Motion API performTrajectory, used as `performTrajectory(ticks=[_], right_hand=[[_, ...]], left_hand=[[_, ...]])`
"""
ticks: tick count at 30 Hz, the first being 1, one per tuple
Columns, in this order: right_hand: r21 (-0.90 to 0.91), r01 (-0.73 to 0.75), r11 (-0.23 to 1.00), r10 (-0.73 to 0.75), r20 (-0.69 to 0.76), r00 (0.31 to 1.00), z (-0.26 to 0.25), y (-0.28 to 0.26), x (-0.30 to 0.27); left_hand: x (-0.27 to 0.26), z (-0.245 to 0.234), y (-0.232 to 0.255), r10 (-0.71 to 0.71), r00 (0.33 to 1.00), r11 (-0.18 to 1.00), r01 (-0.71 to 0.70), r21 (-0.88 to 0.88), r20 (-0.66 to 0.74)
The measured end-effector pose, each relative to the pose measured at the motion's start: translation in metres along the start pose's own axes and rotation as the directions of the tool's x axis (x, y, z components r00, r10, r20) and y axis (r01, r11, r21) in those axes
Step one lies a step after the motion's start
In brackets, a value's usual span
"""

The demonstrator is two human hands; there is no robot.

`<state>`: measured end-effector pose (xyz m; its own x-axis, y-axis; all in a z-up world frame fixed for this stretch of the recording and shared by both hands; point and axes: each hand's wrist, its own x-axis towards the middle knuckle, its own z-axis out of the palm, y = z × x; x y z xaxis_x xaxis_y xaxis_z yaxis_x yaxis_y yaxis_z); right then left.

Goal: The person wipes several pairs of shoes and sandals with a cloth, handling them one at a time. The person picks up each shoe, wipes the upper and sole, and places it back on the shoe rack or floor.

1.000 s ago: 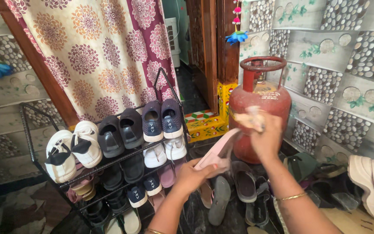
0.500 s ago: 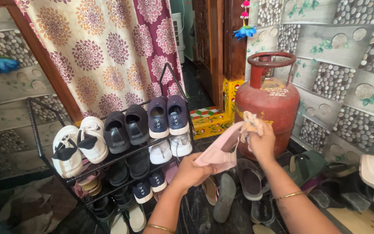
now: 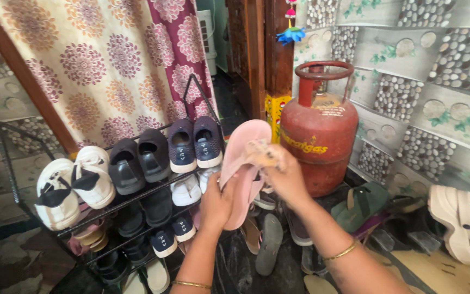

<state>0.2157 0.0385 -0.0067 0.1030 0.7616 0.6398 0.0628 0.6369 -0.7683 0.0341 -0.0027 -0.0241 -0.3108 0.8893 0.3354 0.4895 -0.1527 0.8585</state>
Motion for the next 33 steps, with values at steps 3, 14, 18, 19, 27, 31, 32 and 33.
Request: performTrajectory(ticks=[3,14,18,19,27,31,32,33], right_hand=[[-0.149,0.282,0.948,-0.279,0.039,0.959,0.007,-0.02,-0.009],[-0.276,0.333,0.902,-0.27,0.241,0.932,0.027,-0.062,-0.039],[-0.313,0.494,0.811,-0.408,0.303,0.862,0.028,-0.06,-0.045],[-0.29,0.491,0.821,-0.42,0.274,0.865,0.029,-0.057,-0.043],[-0.408,0.182,0.895,-0.29,-0.223,0.931,0.007,-0.033,-0.004],[-0.44,0.25,0.863,-0.324,-0.1,0.941,0.023,-0.039,-0.02],[-0.451,0.279,0.848,-0.337,-0.053,0.94,0.03,-0.042,-0.025],[-0.461,0.308,0.832,-0.35,-0.005,0.937,0.036,-0.045,-0.029]], left_hand=[[0.001,0.006,-0.004,-0.113,0.993,0.989,0.111,0.097,0.018],[0.025,0.008,-0.028,-0.068,0.986,0.713,-0.059,-0.698,-0.153],[0.033,0.002,-0.04,-0.207,0.969,0.768,0.078,-0.636,-0.131],[0.03,0.002,-0.039,-0.132,0.981,0.896,0.057,-0.44,-0.142],[-0.028,0.022,0.025,-0.021,0.999,0.982,0.012,0.19,0.042],[-0.024,0.006,0.032,-0.117,0.993,0.97,0.107,0.219,0.034],[-0.021,0.002,0.03,-0.132,0.991,0.971,0.125,0.205,0.023],[-0.017,-0.001,0.027,-0.148,0.989,0.971,0.143,0.192,0.013]])
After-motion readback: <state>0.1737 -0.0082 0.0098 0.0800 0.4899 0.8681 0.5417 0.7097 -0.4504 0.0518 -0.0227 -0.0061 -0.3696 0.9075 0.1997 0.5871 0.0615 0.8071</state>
